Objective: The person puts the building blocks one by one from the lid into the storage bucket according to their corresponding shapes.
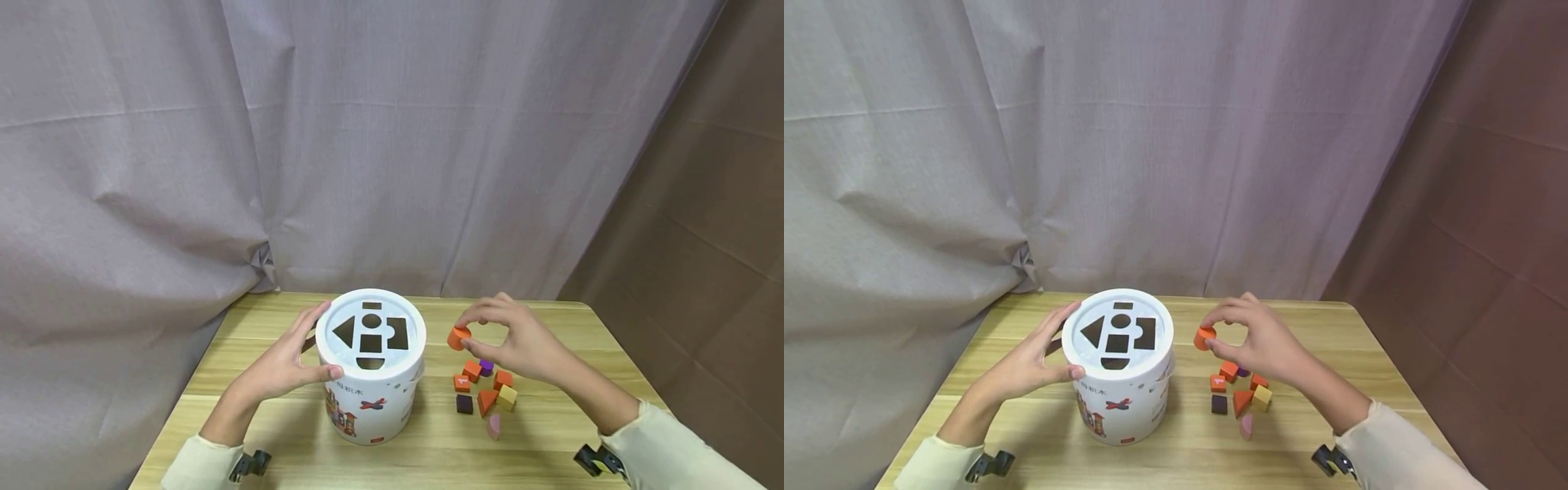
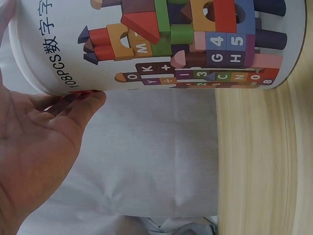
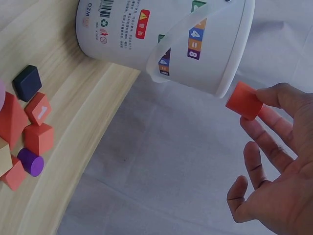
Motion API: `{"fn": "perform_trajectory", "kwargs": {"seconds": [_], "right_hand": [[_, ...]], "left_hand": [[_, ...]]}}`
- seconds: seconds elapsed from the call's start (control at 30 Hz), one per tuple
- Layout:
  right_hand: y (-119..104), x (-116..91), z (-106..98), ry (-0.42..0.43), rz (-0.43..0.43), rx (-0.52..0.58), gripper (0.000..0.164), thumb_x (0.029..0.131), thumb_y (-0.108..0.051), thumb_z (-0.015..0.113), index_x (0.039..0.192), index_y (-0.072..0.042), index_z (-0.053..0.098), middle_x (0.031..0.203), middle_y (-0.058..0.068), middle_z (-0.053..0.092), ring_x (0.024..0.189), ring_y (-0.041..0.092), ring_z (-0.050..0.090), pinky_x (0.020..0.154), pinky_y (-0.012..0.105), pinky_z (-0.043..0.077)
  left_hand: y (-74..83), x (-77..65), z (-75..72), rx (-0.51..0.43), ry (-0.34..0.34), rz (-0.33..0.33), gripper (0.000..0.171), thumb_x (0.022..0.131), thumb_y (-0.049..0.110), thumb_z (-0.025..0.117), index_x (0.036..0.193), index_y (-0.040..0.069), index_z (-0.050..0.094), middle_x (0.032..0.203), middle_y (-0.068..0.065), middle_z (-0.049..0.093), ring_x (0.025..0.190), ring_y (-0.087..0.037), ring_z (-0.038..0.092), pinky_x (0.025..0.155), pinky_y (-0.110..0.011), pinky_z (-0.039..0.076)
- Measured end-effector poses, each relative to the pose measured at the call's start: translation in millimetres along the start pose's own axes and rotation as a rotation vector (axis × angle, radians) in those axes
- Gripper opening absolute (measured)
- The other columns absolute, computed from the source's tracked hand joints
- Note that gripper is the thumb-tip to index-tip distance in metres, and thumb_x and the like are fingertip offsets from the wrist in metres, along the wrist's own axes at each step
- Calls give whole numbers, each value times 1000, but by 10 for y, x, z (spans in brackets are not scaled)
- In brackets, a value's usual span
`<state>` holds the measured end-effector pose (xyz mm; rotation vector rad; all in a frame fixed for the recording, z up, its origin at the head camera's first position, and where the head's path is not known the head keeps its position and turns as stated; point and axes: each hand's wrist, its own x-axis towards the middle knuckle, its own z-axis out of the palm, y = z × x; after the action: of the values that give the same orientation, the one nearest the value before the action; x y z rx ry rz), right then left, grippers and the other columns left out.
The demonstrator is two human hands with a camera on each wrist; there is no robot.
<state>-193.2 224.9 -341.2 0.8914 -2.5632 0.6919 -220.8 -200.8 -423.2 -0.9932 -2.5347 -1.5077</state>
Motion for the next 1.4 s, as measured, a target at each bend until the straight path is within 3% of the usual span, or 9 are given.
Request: {"fn": "perform_trajectory", "kwargs": {"seconds": [0.37, 0.7, 0.97, 1.4], "right_hand": [[-85, 119, 14, 2, -17, 48, 33, 87, -11, 94, 112, -28, 83, 115, -16, 79, 108, 14, 63, 89, 34, 55], [-171, 227, 48, -12, -12, 70, 32, 88, -14, 94, 114, -29, 83, 116, -14, 79, 110, 14, 63, 93, 39, 55], [-208, 338, 100, -11, -50, 96, 30, 90, -14, 93, 116, -26, 83, 114, -14, 80, 105, 10, 61, 92, 35, 56], [-233, 496, 264, -37, -21, 152, 32, 91, -16, 92, 120, -26, 83, 117, -13, 81, 103, 13, 60, 90, 35, 50]], "left_hand": [[20, 10, 4, 43, 5, -9, 123, 85, 44, 96, 178, 20, 19, 178, -19, 29, 160, -55, 37, 123, -78, 38], [10, 14, 16, 9, 0, 1, 123, 86, 42, 97, 178, 21, 19, 178, -18, 29, 161, -53, 36, 124, -74, 41], [7, 18, 27, -11, 2, 12, 122, 86, 40, 97, 178, 20, 19, 178, -18, 30, 162, -52, 36, 125, -72, 41], [-7, 7, 25, -4, 2, 4, 121, 86, 41, 97, 178, 23, 19, 178, -17, 30, 161, -52, 37, 125, -73, 41]]}}
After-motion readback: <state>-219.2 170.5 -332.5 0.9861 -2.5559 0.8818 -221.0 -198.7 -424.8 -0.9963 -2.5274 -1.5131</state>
